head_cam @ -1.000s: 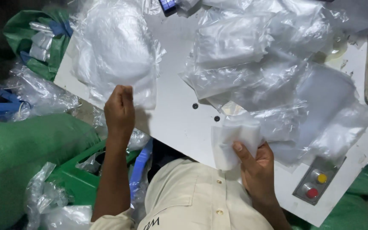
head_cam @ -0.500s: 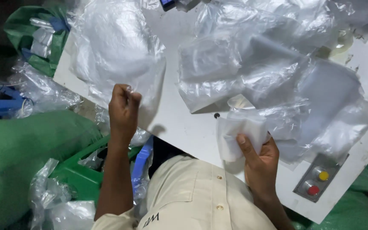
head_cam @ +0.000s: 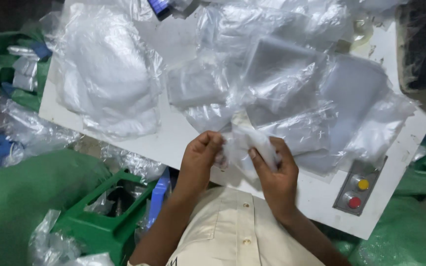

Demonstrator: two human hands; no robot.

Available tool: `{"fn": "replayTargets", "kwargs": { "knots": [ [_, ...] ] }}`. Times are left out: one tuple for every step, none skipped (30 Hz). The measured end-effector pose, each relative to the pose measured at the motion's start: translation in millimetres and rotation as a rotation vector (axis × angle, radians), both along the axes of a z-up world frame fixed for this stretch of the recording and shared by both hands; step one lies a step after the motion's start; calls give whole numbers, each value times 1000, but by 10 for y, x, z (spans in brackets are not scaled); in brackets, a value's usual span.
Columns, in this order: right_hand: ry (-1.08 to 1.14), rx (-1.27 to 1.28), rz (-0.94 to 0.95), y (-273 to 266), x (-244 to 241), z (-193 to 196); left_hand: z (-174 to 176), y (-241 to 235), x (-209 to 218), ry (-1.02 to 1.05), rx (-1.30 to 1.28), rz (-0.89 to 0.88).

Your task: Folding and stacking plastic bags on a workbench

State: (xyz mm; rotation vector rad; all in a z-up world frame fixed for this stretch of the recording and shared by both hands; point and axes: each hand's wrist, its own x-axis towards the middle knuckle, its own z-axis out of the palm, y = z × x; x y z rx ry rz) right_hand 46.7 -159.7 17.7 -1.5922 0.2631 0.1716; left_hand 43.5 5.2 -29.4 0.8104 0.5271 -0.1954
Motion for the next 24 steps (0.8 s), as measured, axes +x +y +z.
{"fn": "replayTargets", "kwargs": {
  "knots": [
    [-174, -126, 38, -24, -10, 40, 64, -41, 12, -37, 214, -1],
    [-347, -254, 75, -46, -26, 73, 120, -81, 16, -76, 428, -1],
    [-334, -254, 82, -44, -47, -7, 113, -130, 1, -61, 427, 1],
    [-351, -343, 274, -45, -74, -91, 100, -182, -16, -131, 454, 97],
    [-361, -431, 452, -35, -118, -171, 91, -222, -25, -203, 479, 177],
    [-344, -430, 445, -28, -163, -107, 107, -237, -132, -190, 478, 163],
    [-370, -629, 521, -30, -135, -65, 93, -261, -140, -410, 922, 113],
    [-389, -828, 597, -34, -104, -16, 86, -285, -144, -641, 1360, 66],
    [-396, -832, 578, -58, -32, -7, 114, -279, -64, -662, 1359, 64],
    [-337, -699, 537, -74, 36, 5, 145, -266, 12, -819, 1566, 95],
    [-263, -559, 509, -91, 40, 40, 200, -254, 7, -957, 1772, 121],
    [-257, -556, 504, -80, 44, 31, 201, -221, -25, -959, 1770, 112],
    [-101, -134, 341, -89, 55, 13, 184, -208, -43, -1038, 1719, 92],
    [52, 284, 165, -97, 68, -8, 164, -194, -58, -1115, 1667, 73],
    [53, 282, 160, -108, 70, 11, 239, -206, 17, -1117, 1661, 71],
    [80, 431, 175, -115, 70, 31, 316, -214, 91, -972, 1544, 110],
    [112, 588, 191, -100, 52, 55, 405, -199, 140, -823, 1432, 143],
    [118, 591, 189, -148, -46, -149, 351, -212, 40, -819, 1434, 136],
    [-29, 312, 305, -208, -97, -364, 279, -237, -6, -924, 1540, 90],
    [-173, 28, 413, -269, -144, -578, 208, -264, -50, -1029, 1646, 44],
    [-177, 23, 404, -237, -33, -541, 333, -353, -30, -1039, 1639, 44],
    [-205, 69, 350, -206, 76, -506, 455, -442, -14, -1120, 1535, 78],
    [-224, 121, 303, -166, 147, -471, 586, -524, -44, -1186, 1436, 106],
    [-220, 124, 301, -128, 289, -393, 552, -484, 99, -1183, 1436, 101]
  ]
}}
